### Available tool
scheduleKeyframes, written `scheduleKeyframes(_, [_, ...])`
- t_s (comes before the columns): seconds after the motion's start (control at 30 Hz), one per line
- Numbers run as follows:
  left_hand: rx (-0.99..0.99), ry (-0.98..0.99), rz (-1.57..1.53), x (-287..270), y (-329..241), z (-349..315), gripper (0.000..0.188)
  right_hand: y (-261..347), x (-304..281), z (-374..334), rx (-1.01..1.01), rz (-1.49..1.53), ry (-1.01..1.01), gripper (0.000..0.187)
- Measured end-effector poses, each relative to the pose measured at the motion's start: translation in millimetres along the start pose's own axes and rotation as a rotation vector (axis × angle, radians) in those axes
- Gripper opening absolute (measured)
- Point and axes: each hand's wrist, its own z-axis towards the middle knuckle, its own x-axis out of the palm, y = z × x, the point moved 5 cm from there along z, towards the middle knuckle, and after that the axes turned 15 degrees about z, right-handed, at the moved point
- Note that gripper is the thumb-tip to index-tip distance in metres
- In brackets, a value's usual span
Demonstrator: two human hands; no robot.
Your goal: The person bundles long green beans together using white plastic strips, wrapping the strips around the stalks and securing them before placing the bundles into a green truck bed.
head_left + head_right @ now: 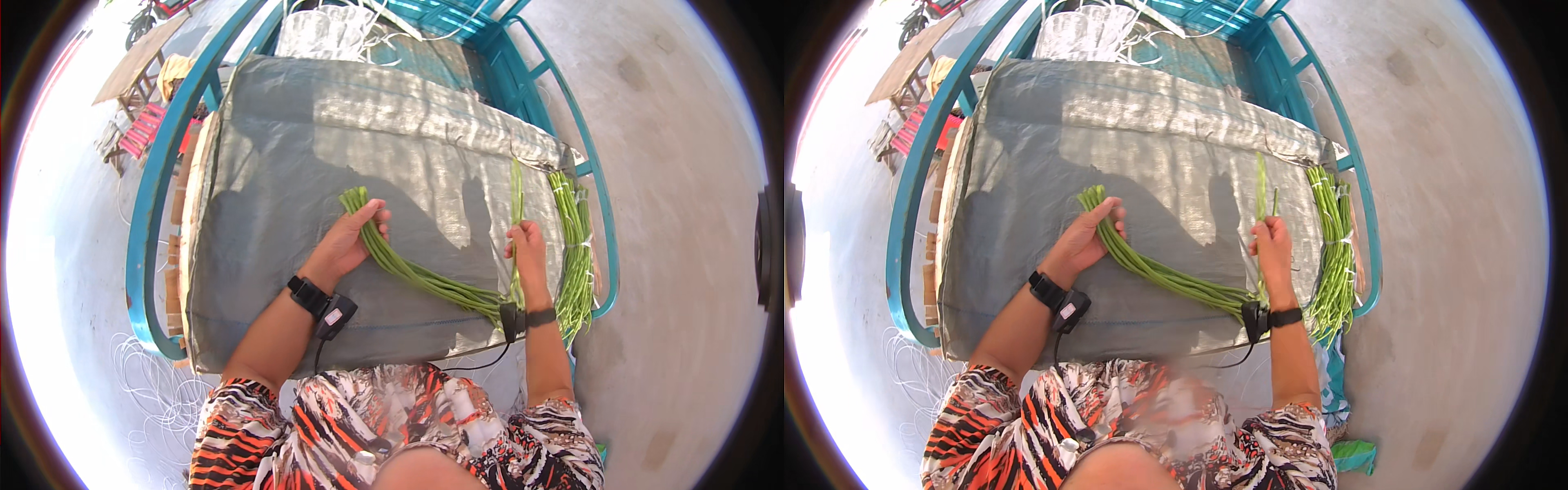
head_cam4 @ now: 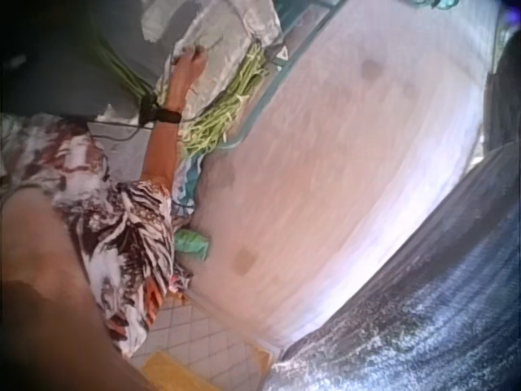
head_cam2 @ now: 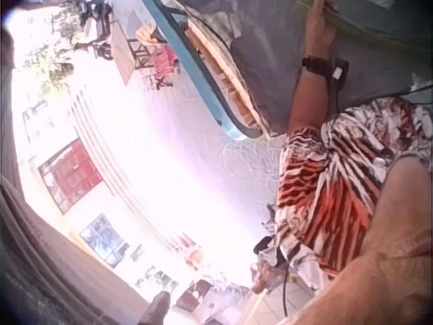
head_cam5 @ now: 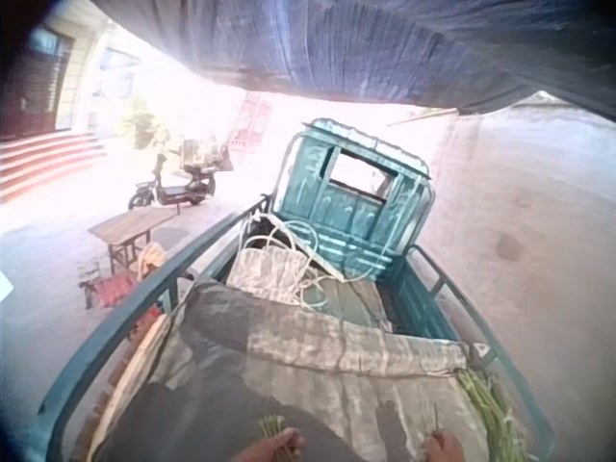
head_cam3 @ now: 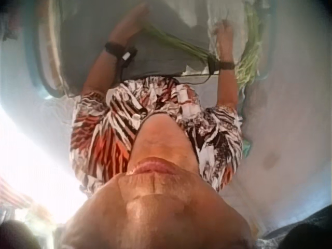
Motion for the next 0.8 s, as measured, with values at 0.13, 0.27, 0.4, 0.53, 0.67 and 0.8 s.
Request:
scheduleKeyframes(0.13, [0.021,-0.010,0.048,3,-2,-2,0.021,9,72,-52,0.033,0.238,0.341,0.012])
scheduleKeyframes(0.27, [0.019,0.009,0.056,4,1,0,0.024,4,117,-81,0.117,0.275,0.430,0.014])
scheduleKeyframes(0.4, [0.036,0.018,0.051,3,1,1,0.026,-4,133,-87,0.147,0.311,0.470,0.016])
scheduleKeyframes(0.53, [0.058,0.044,0.063,6,-2,1,0.028,-5,136,-90,0.177,0.329,0.482,0.018])
scheduleKeyframes(0.67, [0.077,0.058,0.062,2,1,6,0.027,-12,142,-90,0.190,0.309,0.517,0.017])
scheduleKeyframes(0.8, [0.041,0.052,0.047,-1,4,5,0.024,-13,144,-90,0.135,0.158,0.491,0.017])
